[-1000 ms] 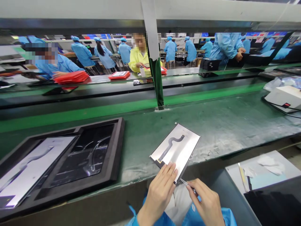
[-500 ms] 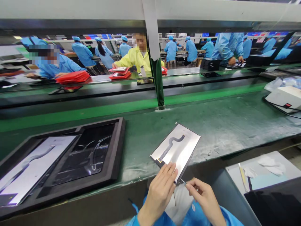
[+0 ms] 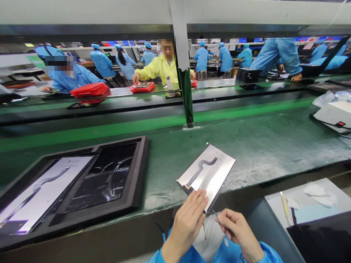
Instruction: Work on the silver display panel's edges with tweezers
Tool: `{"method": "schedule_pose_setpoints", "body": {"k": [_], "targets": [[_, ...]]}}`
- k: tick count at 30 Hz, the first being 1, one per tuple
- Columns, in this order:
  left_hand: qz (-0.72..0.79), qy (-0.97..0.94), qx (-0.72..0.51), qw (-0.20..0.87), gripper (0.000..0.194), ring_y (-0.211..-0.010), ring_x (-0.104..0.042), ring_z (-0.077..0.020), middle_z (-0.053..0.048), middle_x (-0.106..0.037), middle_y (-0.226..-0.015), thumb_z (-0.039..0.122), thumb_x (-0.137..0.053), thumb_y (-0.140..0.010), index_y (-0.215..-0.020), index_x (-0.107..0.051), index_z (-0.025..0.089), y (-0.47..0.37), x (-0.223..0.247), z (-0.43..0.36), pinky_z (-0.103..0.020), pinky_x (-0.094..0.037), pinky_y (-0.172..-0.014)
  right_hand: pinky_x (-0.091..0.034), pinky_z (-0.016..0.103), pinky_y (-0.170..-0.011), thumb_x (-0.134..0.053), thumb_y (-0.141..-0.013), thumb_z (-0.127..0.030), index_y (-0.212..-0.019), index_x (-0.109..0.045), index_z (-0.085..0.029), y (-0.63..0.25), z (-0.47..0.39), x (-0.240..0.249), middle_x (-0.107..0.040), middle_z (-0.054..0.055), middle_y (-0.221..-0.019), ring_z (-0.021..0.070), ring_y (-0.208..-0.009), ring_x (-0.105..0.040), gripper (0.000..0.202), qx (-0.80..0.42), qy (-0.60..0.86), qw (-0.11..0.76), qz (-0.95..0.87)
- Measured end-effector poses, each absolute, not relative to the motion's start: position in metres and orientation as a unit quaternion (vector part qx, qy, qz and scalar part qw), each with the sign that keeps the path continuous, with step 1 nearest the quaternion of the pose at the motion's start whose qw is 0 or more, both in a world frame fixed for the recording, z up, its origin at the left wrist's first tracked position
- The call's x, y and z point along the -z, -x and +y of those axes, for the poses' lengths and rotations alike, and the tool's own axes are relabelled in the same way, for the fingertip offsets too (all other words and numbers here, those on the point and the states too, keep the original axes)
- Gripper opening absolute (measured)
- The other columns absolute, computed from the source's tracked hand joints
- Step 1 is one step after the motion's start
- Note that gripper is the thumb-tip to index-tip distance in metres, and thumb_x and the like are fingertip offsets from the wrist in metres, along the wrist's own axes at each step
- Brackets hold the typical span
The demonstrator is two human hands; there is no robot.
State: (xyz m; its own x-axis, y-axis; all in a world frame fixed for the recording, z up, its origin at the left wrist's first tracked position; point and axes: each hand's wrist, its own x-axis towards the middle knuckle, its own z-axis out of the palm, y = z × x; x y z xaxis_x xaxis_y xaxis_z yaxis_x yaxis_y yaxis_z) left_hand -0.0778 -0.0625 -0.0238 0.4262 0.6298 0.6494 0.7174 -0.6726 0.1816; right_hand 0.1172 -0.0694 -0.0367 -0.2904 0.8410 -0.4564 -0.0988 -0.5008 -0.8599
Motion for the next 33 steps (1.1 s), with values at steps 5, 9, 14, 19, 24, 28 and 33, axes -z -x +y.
{"method": "schedule_pose_setpoints", "body": {"k": [5,9,14,19,24,28,33], "targets": [[-0.402,0.840,0.358,0.067,0.034,-0.129,-0.056,-0.0239,-0.015,-0.067,-0.127,0.004,-0.045,-0.094,-0.124,-0.059,0.008,0.078,0.024,-0.062,-0.041,-0.049,-0.107,-0.014,0.021,-0.042,-0.076,-0.064,-0.065,-0.065,-0.061,-0.017,-0.116,-0.070,0.028,-0.048,-0.006,-0.051,0.0048,-0.041,-0.031,0.051,-0.714,0.495,0.337,-0.363],[-0.400,0.839,0.365,0.056,0.036,-0.129,-0.056,-0.0240,-0.014,-0.067,-0.128,0.004,-0.045,-0.093,-0.126,-0.058,0.009,0.078,0.025,-0.062,-0.041,-0.049,-0.107,-0.013,0.020,-0.039,-0.078,-0.058,-0.069,-0.063,-0.060,-0.016,-0.116,-0.069,0.035,-0.048,-0.006,-0.049,0.0038,-0.038,-0.029,0.056,-0.714,0.500,0.336,-0.357],[-0.398,0.840,0.365,0.047,0.041,-0.129,-0.056,-0.0231,-0.014,-0.067,-0.128,-0.001,-0.042,-0.091,-0.127,-0.058,0.010,0.080,0.027,-0.061,-0.041,-0.048,-0.108,-0.012,0.019,-0.036,-0.077,-0.058,-0.072,-0.062,-0.059,-0.017,-0.118,-0.070,0.051,-0.046,-0.007,-0.046,0.0028,-0.036,-0.026,0.058,-0.719,0.487,0.339,-0.361],[-0.401,0.839,0.365,0.050,0.041,-0.129,-0.055,-0.0233,-0.014,-0.067,-0.128,-0.002,-0.042,-0.091,-0.128,-0.058,0.010,0.080,0.027,-0.061,-0.041,-0.048,-0.108,-0.014,0.019,-0.039,-0.077,-0.063,-0.068,-0.065,-0.061,-0.015,-0.121,-0.073,0.041,-0.049,-0.006,-0.050,0.0021,-0.038,-0.030,0.055,-0.718,0.495,0.335,-0.357],[-0.399,0.838,0.368,0.049,0.043,-0.128,-0.056,-0.0228,-0.013,-0.066,-0.129,0.000,-0.042,-0.092,-0.130,-0.056,0.011,0.080,0.027,-0.062,-0.041,-0.049,-0.108,-0.014,0.020,-0.041,-0.078,-0.065,-0.065,-0.066,-0.062,-0.014,-0.123,-0.074,0.033,-0.050,-0.006,-0.052,0.0026,-0.039,-0.031,0.053,-0.718,0.496,0.334,-0.356],[-0.402,0.836,0.371,0.049,0.043,-0.128,-0.057,-0.0226,-0.013,-0.067,-0.128,-0.001,-0.042,-0.091,-0.129,-0.057,0.011,0.080,0.028,-0.061,-0.041,-0.049,-0.108,-0.012,0.020,-0.040,-0.077,-0.062,-0.068,-0.066,-0.062,-0.014,-0.124,-0.073,0.036,-0.049,-0.006,-0.050,0.0026,-0.038,-0.031,0.056,-0.719,0.496,0.328,-0.359],[-0.397,0.836,0.373,0.059,0.039,-0.129,-0.056,-0.0218,-0.014,-0.068,-0.126,-0.002,-0.044,-0.090,-0.124,-0.060,0.009,0.080,0.028,-0.060,-0.039,-0.047,-0.109,-0.014,0.019,-0.039,-0.078,-0.064,-0.066,-0.068,-0.063,-0.014,-0.126,-0.075,0.030,-0.050,-0.005,-0.051,0.0033,-0.039,-0.033,0.054,-0.714,0.503,0.329,-0.359]]}}
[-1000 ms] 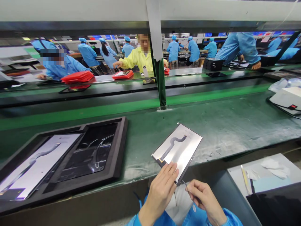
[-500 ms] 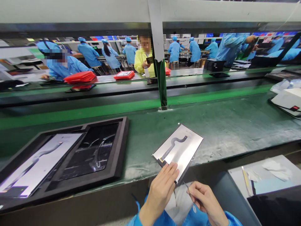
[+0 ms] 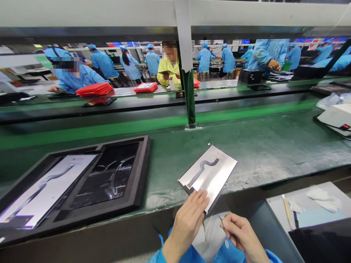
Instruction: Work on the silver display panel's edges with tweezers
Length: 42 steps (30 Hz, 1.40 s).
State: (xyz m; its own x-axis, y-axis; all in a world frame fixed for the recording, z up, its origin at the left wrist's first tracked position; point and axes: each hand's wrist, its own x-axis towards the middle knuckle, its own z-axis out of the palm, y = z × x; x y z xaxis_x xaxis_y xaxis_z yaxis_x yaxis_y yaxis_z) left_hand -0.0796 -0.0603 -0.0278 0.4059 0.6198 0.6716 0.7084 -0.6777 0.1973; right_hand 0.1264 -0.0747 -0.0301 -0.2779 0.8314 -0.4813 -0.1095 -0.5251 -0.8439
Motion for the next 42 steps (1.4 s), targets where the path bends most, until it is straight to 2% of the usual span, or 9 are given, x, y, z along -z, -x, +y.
{"method": "schedule_pose_setpoints", "body": {"k": [11,15,20,26,36,42], "targets": [[-0.397,0.835,0.378,0.053,0.043,-0.128,-0.056,-0.0224,-0.013,-0.067,-0.128,-0.003,-0.042,-0.090,-0.128,-0.058,0.011,0.079,0.030,-0.060,-0.041,-0.050,-0.107,-0.013,0.019,-0.040,-0.078,-0.061,-0.068,-0.065,-0.061,-0.015,-0.130,-0.077,0.022,-0.049,-0.005,-0.051,0.0037,-0.042,-0.032,0.056,-0.715,0.509,0.325,-0.352],[-0.395,0.836,0.377,0.061,0.041,-0.127,-0.057,-0.0223,-0.013,-0.068,-0.126,-0.004,-0.042,-0.089,-0.124,-0.060,0.010,0.079,0.030,-0.060,-0.040,-0.050,-0.107,-0.013,0.018,-0.041,-0.077,-0.061,-0.070,-0.065,-0.061,-0.015,-0.131,-0.077,0.028,-0.047,-0.006,-0.050,0.0026,-0.041,-0.030,0.058,-0.708,0.514,0.328,-0.358],[-0.394,0.833,0.382,0.068,0.041,-0.127,-0.057,-0.0215,-0.014,-0.069,-0.125,-0.005,-0.042,-0.089,-0.123,-0.060,0.009,0.078,0.028,-0.060,-0.039,-0.049,-0.107,-0.011,0.018,-0.037,-0.076,-0.055,-0.075,-0.061,-0.057,-0.017,-0.133,-0.076,0.040,-0.042,-0.007,-0.046,0.0023,-0.037,-0.025,0.062,-0.715,0.501,0.325,-0.363],[-0.399,0.831,0.384,0.059,0.044,-0.127,-0.057,-0.0218,-0.012,-0.069,-0.125,-0.005,-0.041,-0.089,-0.126,-0.059,0.012,0.078,0.028,-0.060,-0.040,-0.050,-0.106,-0.012,0.018,-0.038,-0.078,-0.060,-0.070,-0.062,-0.058,-0.016,-0.135,-0.079,0.024,-0.044,-0.006,-0.049,0.0027,-0.041,-0.027,0.058,-0.703,0.517,0.344,-0.346],[-0.398,0.830,0.387,0.052,0.043,-0.128,-0.057,-0.0216,-0.013,-0.068,-0.126,-0.004,-0.043,-0.089,-0.126,-0.059,0.012,0.079,0.031,-0.060,-0.039,-0.049,-0.108,-0.012,0.021,-0.041,-0.080,-0.060,-0.067,-0.056,-0.050,-0.018,-0.138,-0.081,0.012,-0.042,-0.007,-0.050,0.0034,-0.042,-0.024,0.057,-0.718,0.499,0.358,-0.328],[-0.399,0.828,0.391,0.051,0.044,-0.128,-0.057,-0.0218,-0.013,-0.068,-0.126,-0.004,-0.042,-0.089,-0.127,-0.058,0.012,0.078,0.033,-0.060,-0.040,-0.049,-0.107,-0.012,0.021,-0.043,-0.082,-0.059,-0.064,-0.058,-0.051,-0.018,-0.140,-0.082,0.011,-0.042,-0.007,-0.051,0.0036,-0.043,-0.025,0.056,-0.717,0.512,0.359,-0.308]]}}
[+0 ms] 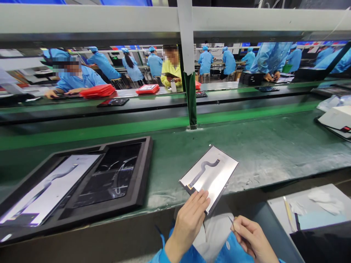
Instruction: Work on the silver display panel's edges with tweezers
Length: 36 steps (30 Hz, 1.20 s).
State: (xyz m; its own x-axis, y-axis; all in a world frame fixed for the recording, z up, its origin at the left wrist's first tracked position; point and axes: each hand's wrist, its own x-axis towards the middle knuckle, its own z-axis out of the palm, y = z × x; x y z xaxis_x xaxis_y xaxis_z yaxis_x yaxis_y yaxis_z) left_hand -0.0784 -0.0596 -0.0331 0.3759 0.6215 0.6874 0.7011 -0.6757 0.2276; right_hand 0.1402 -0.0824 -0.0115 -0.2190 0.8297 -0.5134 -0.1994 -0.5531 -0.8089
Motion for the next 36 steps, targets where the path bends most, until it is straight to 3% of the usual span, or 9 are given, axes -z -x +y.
{"method": "schedule_pose_setpoints", "body": {"k": [36], "targets": [[-0.401,0.823,0.398,0.058,0.045,-0.124,-0.060,-0.0220,-0.012,-0.069,-0.124,-0.005,-0.041,-0.088,-0.125,-0.059,0.013,0.077,0.030,-0.059,-0.040,-0.052,-0.105,-0.015,0.018,-0.038,-0.081,-0.060,-0.066,-0.055,-0.050,-0.018,-0.151,-0.087,-0.007,-0.041,-0.007,-0.052,0.0022,-0.042,-0.022,0.057,-0.678,0.528,0.400,-0.318]]}}
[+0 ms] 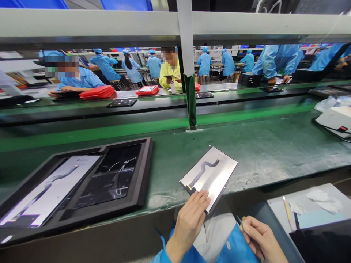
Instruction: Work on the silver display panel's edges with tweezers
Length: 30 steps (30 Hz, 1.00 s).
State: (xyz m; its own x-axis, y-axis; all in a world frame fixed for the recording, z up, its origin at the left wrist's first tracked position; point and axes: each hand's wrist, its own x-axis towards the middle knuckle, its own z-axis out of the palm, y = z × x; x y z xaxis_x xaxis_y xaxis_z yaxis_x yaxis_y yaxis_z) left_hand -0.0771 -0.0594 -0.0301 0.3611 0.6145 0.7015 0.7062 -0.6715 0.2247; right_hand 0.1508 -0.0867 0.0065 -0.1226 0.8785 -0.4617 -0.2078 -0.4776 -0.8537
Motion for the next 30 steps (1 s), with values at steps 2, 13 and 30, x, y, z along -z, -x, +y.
{"method": "schedule_pose_setpoints", "body": {"k": [2,13,30], "targets": [[-0.400,0.823,0.398,0.062,0.043,-0.124,-0.060,-0.0221,-0.012,-0.069,-0.124,-0.005,-0.041,-0.088,-0.124,-0.059,0.012,0.077,0.030,-0.059,-0.040,-0.052,-0.105,-0.013,0.018,-0.038,-0.081,-0.059,-0.065,-0.056,-0.050,-0.018,-0.151,-0.087,-0.007,-0.042,-0.006,-0.053,0.0026,-0.043,-0.022,0.057,-0.676,0.531,0.403,-0.314],[-0.401,0.821,0.402,0.057,0.044,-0.125,-0.059,-0.0217,-0.012,-0.069,-0.124,-0.005,-0.042,-0.088,-0.124,-0.060,0.013,0.077,0.030,-0.060,-0.039,-0.050,-0.107,-0.020,0.021,-0.041,-0.080,-0.059,-0.066,-0.052,-0.051,-0.018,-0.158,-0.089,-0.005,-0.040,-0.006,-0.054,0.0048,-0.045,-0.022,0.057,-0.656,0.545,0.412,-0.321],[-0.439,0.804,0.376,0.139,0.034,-0.119,-0.064,-0.0242,-0.013,-0.071,-0.121,0.000,-0.043,-0.092,-0.119,-0.063,0.008,0.048,0.031,-0.061,-0.039,-0.053,-0.103,-0.011,0.020,-0.042,-0.078,-0.061,-0.068,-0.057,-0.055,-0.016,-0.174,-0.089,-0.008,-0.043,-0.006,-0.055,0.0034,-0.044,-0.024,0.057,-0.601,0.580,0.450,-0.316]]}}
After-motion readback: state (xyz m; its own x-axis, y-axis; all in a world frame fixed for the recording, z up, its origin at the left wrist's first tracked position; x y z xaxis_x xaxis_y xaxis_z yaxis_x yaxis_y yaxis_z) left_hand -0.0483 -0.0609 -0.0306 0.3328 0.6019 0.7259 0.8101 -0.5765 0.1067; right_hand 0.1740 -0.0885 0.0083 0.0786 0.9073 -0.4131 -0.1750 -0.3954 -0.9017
